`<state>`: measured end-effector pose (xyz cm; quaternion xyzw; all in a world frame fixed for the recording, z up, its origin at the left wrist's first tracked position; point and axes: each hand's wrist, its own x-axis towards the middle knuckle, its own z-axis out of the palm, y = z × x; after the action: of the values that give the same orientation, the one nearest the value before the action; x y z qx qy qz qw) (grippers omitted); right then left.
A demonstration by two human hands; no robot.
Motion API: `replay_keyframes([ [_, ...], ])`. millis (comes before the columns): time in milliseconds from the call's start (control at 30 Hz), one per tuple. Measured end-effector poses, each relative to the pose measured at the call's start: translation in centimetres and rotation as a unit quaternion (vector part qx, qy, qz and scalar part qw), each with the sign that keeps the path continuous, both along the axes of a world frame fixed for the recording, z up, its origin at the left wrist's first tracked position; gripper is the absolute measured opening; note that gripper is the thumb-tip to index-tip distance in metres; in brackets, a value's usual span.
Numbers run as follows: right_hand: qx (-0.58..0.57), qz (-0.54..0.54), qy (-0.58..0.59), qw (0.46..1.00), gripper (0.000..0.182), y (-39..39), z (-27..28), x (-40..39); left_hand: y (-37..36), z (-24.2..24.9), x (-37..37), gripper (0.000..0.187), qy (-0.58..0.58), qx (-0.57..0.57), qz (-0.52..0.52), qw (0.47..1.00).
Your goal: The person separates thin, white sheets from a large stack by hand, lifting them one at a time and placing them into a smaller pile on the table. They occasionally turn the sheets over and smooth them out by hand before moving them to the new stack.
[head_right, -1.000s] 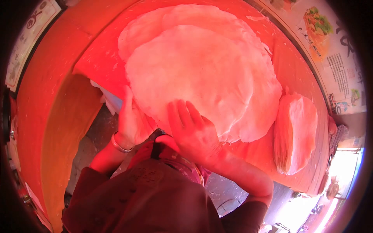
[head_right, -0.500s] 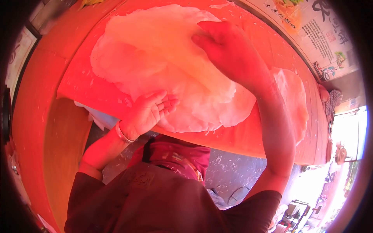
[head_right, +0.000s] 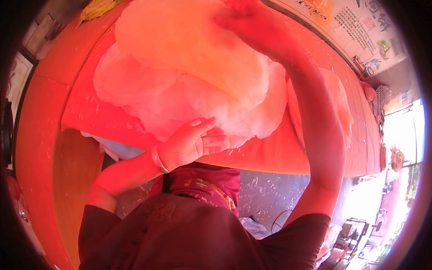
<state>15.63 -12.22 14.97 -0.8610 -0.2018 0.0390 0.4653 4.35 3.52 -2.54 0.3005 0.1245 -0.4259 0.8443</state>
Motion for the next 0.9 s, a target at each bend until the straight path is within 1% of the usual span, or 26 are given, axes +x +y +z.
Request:
replay_keyframes([
  [67,0.003,-0.008,0.023,1.000,0.027,-0.1,0.7,-0.1,-1.1,-0.5,0.7,0.019,0.001,0.012,-0.010,1.000],
  [133,0.004,-0.004,-0.017,1.000,0.026,-0.7,1.0,0.5,-2.0,-1.3,1.4,0.016,0.015,0.031,-0.020,0.999],
  [200,0.001,0.007,-0.047,0.999,0.022,-1.4,2.0,1.3,-1.9,-0.4,1.1,0.014,-0.003,0.077,0.001,0.997],
  [233,-0.002,0.014,-0.057,0.998,0.020,-1.7,3.4,1.5,-1.9,0.0,0.9,0.012,-0.012,0.101,0.012,0.995],
  [300,-0.023,0.010,-0.059,0.998,0.019,-3.3,6.2,2.9,0.0,-1.5,0.9,0.011,-0.083,0.059,0.074,0.992],
  [333,0.006,0.015,-0.084,0.996,0.019,-4.4,7.4,3.3,1.4,-2.2,0.9,0.011,-0.118,0.038,0.105,0.987],
  [367,0.036,0.020,-0.110,0.993,0.019,-5.7,8.7,3.8,2.7,-1.9,0.7,0.006,-0.110,0.024,0.161,0.980],
  [400,0.001,-0.006,-0.140,0.990,0.020,-7.0,10.3,4.6,4.3,-2.1,1.2,0.002,-0.093,0.054,0.174,0.979],
  [433,-0.033,-0.032,-0.169,0.985,0.022,-8.0,11.8,5.1,5.4,-1.8,1.5,0.004,-0.105,0.058,0.218,0.969],
  [467,-0.094,-0.034,-0.249,0.963,0.023,-8.2,12.7,4.5,7.8,-3.3,1.9,0.009,-0.126,0.017,0.208,0.970],
  [500,-0.153,-0.035,-0.327,0.932,0.023,-8.2,13.6,3.9,8.9,-2.7,2.2,0.015,-0.125,0.021,0.211,0.969],
  [533,-0.063,-0.078,-0.281,0.954,0.021,-8.2,14.5,3.7,9.8,-1.7,2.5,0.021,-0.123,0.025,0.213,0.969],
  [567,-0.082,-0.104,-0.287,0.949,0.020,-7.4,14.8,3.1,10.7,-1.1,2.9,0.027,-0.121,0.029,0.216,0.968],
  [600,-0.100,-0.130,-0.293,0.942,0.019,-6.5,14.9,2.4,11.6,-1.4,3.2,0.038,-0.084,0.018,0.226,0.970],
  [633,-0.131,-0.146,-0.307,0.931,0.019,-5.7,14.3,1.7,11.7,-1.2,3.0,0.038,-0.068,-0.033,0.202,0.976],
  [700,-0.235,-0.195,-0.334,0.892,0.020,-4.6,9.9,-1.1,11.3,-0.7,2.1,0.036,-0.035,-0.134,0.156,0.978],
  [767,-0.387,-0.249,-0.294,0.838,0.020,-3.0,2.3,-5.0,10.3,-3.8,-0.6,0.035,-0.028,-0.149,0.142,0.978],
  [800,-0.446,-0.252,-0.259,0.819,0.021,-1.8,-1.6,-7.0,9.3,-4.1,-1.2,0.032,-0.022,-0.168,0.146,0.975],
  [833,-0.286,-0.031,-0.342,0.895,0.037,-0.1,-5.6,-9.4,8.5,-3.9,-1.6,0.035,-0.009,-0.160,0.170,0.972],
  [867,-0.325,0.046,-0.385,0.863,0.048,0.5,-8.6,-10.7,7.8,-3.2,-1.9,0.038,0.002,-0.153,0.196,0.969],
  [900,-0.288,0.073,-0.348,0.889,0.049,1.6,-11.2,-12.1,7.7,-3.0,-2.2,0.041,0.015,-0.145,0.223,0.964],
])
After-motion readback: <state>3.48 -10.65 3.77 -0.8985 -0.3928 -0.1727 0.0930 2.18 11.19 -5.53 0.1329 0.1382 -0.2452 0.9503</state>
